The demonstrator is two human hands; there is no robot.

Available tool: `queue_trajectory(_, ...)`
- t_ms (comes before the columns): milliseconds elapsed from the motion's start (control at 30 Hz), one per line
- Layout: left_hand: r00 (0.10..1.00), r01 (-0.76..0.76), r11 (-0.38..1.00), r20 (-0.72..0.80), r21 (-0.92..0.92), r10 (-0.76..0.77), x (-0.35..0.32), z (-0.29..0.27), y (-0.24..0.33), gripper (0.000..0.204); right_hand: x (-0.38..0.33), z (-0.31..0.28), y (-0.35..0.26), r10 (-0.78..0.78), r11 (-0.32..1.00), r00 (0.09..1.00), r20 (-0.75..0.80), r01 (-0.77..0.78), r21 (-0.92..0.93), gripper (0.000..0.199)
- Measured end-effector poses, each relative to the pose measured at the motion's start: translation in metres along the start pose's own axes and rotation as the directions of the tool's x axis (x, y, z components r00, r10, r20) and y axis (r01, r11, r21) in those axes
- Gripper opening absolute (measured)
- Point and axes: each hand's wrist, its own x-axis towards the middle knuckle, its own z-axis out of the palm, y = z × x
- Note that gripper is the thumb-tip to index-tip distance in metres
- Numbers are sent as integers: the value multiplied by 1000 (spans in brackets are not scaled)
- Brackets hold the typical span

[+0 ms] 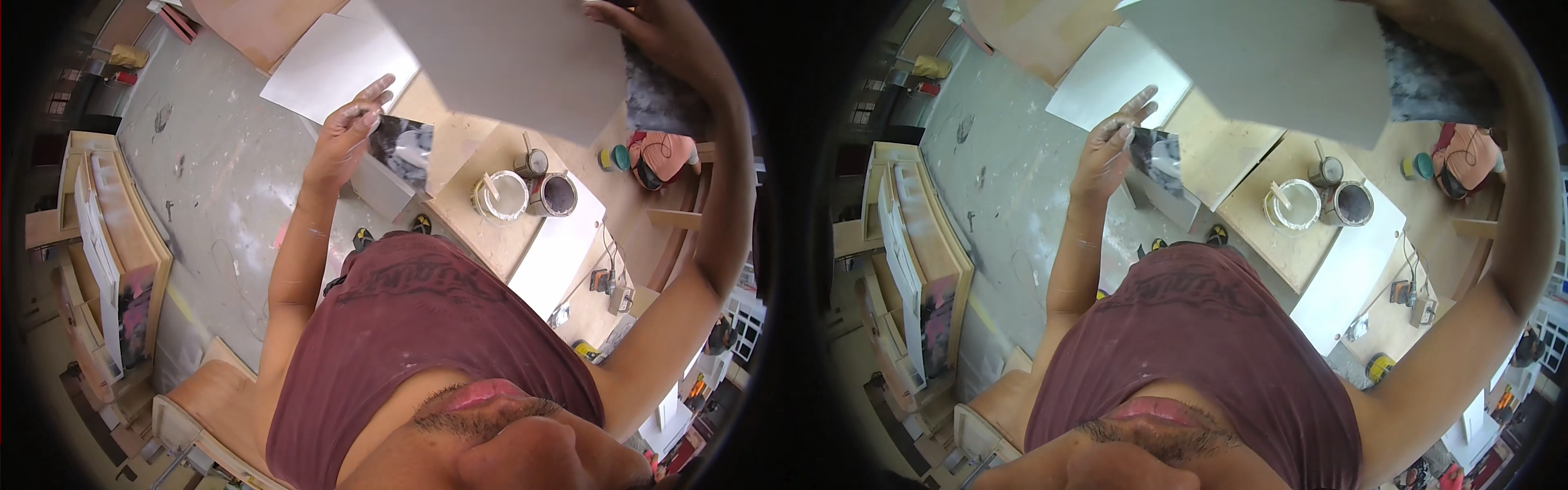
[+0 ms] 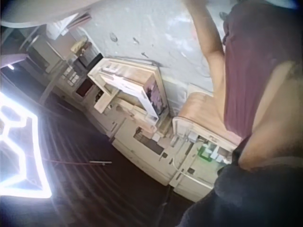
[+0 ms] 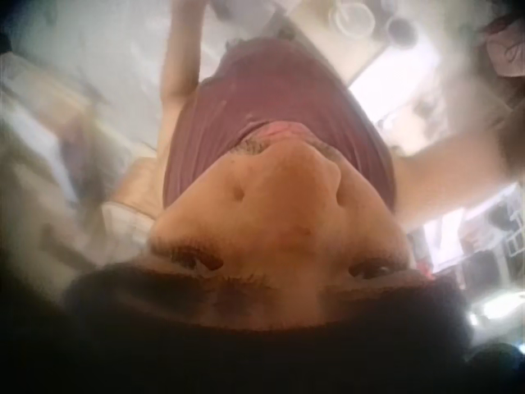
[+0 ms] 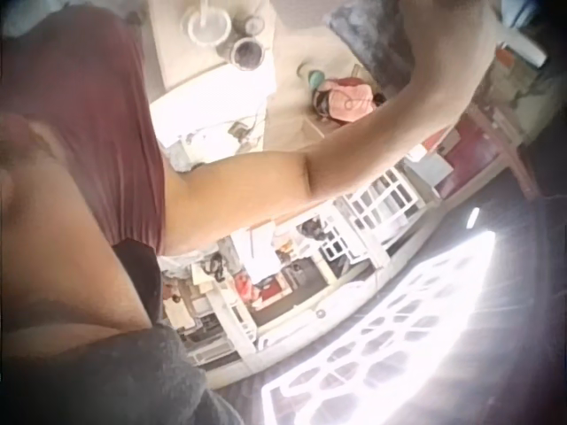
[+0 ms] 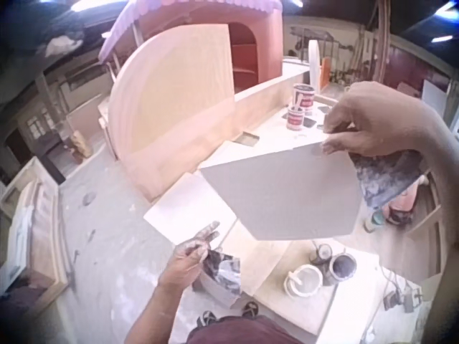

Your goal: The person takes putty from a container onto scrapers, mixes the putty between the scrapers, and applies it across the surfaces and edges of wooden panels using a scraper.

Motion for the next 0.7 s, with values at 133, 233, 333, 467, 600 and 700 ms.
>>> queue_trajectory(133,994,-106,994,-25,11,106,-8,-2,5,15,15,10,-16,-44,978,996,76,28,209,35)
queue_trajectory(233,981,-166,963,-63,212,182,-16,-15,-1,14,16,28,-21,-73,931,997,14,63,358,35)
queue_trajectory(333,956,-147,964,-217,222,196,-15,-22,-8,15,22,34,-19,-169,867,983,-66,181,464,34)
queue_trajectory(467,990,-128,987,-47,97,133,-13,-33,-4,15,29,31,-16,-227,820,970,84,144,554,36)
queue_trajectory(600,985,-172,958,52,230,164,-16,-48,-14,15,26,33,-2,-260,780,955,145,119,615,37)
queue_trajectory(700,990,-118,970,-46,212,131,-35,-49,-13,15,46,61,-5,-360,679,926,111,178,712,38)
